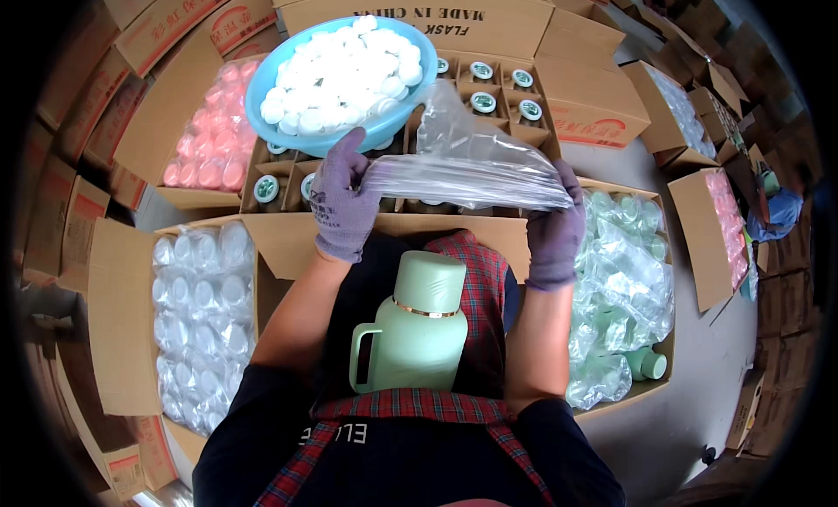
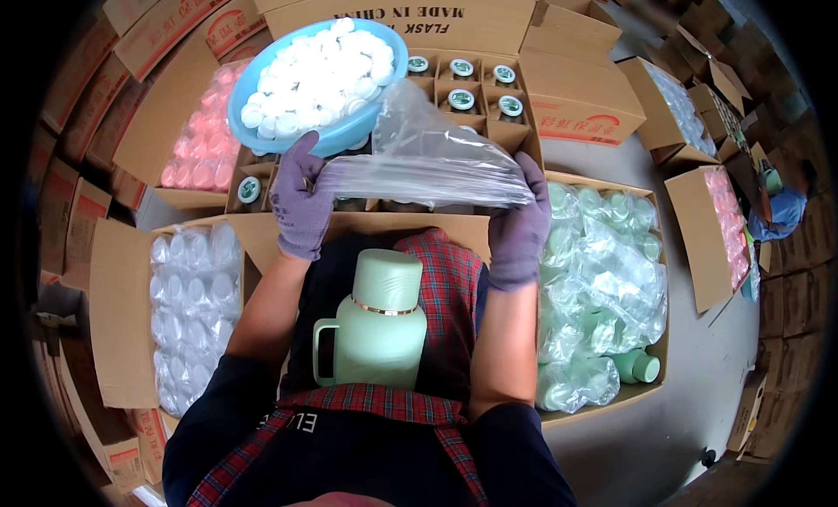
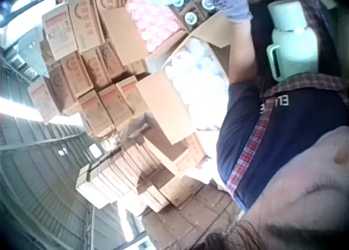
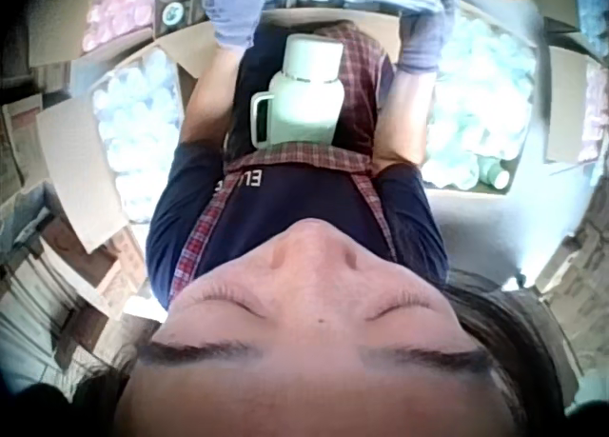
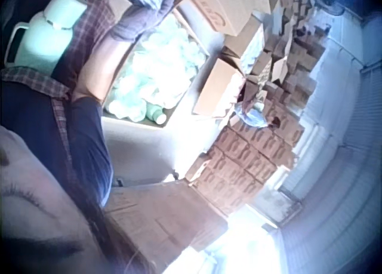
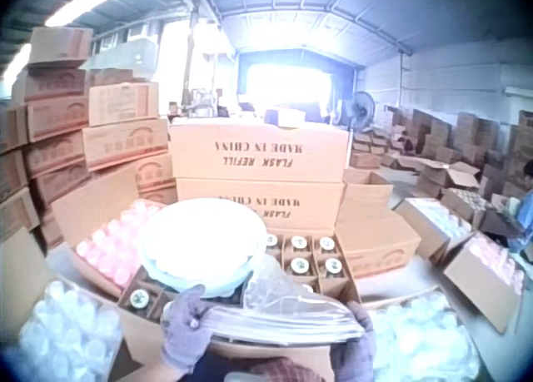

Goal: The person assembles light green thermos flasks by inserting metal liners, screwing on lids, and placing stoppers. They then wrap each completed flask in a plastic bag and place it into a cardboard box.

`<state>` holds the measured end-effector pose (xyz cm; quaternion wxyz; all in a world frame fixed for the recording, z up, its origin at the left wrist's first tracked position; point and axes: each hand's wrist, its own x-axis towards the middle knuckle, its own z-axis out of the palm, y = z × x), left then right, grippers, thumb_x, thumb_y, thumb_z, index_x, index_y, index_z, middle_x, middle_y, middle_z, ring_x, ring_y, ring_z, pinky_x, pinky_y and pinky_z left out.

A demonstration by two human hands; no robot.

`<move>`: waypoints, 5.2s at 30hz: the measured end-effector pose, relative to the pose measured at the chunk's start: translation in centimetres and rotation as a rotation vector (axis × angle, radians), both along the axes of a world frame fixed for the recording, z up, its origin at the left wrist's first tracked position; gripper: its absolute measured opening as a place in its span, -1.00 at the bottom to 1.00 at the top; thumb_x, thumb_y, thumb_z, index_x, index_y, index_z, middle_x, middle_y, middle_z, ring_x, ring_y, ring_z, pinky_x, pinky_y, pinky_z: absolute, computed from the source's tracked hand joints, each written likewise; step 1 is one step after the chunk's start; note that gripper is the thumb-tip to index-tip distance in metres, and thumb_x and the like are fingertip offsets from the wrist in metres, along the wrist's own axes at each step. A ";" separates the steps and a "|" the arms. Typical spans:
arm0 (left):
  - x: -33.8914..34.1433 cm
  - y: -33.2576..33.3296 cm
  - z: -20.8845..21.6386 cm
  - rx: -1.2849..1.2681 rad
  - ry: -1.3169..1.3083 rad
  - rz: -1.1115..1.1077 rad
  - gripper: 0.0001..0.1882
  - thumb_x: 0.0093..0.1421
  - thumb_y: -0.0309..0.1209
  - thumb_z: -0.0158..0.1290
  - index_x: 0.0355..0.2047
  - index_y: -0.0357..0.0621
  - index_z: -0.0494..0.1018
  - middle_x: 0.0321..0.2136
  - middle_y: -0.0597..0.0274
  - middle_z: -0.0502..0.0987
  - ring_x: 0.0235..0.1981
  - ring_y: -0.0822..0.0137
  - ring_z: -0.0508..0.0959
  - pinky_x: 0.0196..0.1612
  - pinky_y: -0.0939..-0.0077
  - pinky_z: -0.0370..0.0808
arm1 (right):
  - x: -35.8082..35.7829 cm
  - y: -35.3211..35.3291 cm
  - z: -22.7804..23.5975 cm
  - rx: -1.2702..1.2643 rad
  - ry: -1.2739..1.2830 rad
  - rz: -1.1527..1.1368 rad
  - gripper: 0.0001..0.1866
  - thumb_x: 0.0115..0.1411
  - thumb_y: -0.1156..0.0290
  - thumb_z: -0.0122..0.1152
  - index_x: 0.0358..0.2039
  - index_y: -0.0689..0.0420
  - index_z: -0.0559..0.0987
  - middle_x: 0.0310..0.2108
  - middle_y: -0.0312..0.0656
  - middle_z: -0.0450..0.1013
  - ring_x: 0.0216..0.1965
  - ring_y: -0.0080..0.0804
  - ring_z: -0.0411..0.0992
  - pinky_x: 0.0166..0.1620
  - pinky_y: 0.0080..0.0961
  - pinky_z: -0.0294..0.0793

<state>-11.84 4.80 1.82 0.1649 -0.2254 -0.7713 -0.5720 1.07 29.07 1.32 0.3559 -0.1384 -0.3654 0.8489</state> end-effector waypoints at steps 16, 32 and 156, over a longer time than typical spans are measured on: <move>20.1 -19.7 -8.4 -0.220 0.022 -0.362 -0.68 0.10 -0.46 0.22 -0.11 -0.19 0.52 -0.17 -0.06 0.54 -0.17 -0.06 0.56 -0.11 0.15 0.51 | 19.7 -11.3 -7.0 1.513 -0.196 0.424 -0.65 0.13 0.43 0.20 -0.06 0.22 0.50 -0.07 0.06 0.45 -0.11 0.06 0.47 -0.03 -0.21 0.47; 19.2 -7.4 -1.8 -0.310 0.279 -0.825 -0.44 0.14 -0.18 0.21 0.05 -0.31 0.43 0.03 -0.16 0.47 0.05 -0.16 0.46 0.14 -0.02 0.38 | 13.1 -10.0 3.0 2.140 0.162 0.262 -0.73 0.21 0.21 0.00 -0.13 -0.12 0.58 -0.08 -0.25 0.47 0.09 -0.17 0.37 0.16 -0.18 0.32; 1.0 0.8 -4.3 0.621 -0.803 -0.411 -0.52 0.29 -0.51 0.09 0.21 -0.27 0.33 -0.04 0.21 0.52 -0.05 0.44 0.51 0.01 0.57 0.46 | -5.5 -5.9 -2.7 1.605 -0.197 0.229 -0.29 -0.01 0.36 0.28 0.22 0.12 0.39 0.12 0.03 0.34 0.09 0.14 0.30 0.14 -0.07 0.36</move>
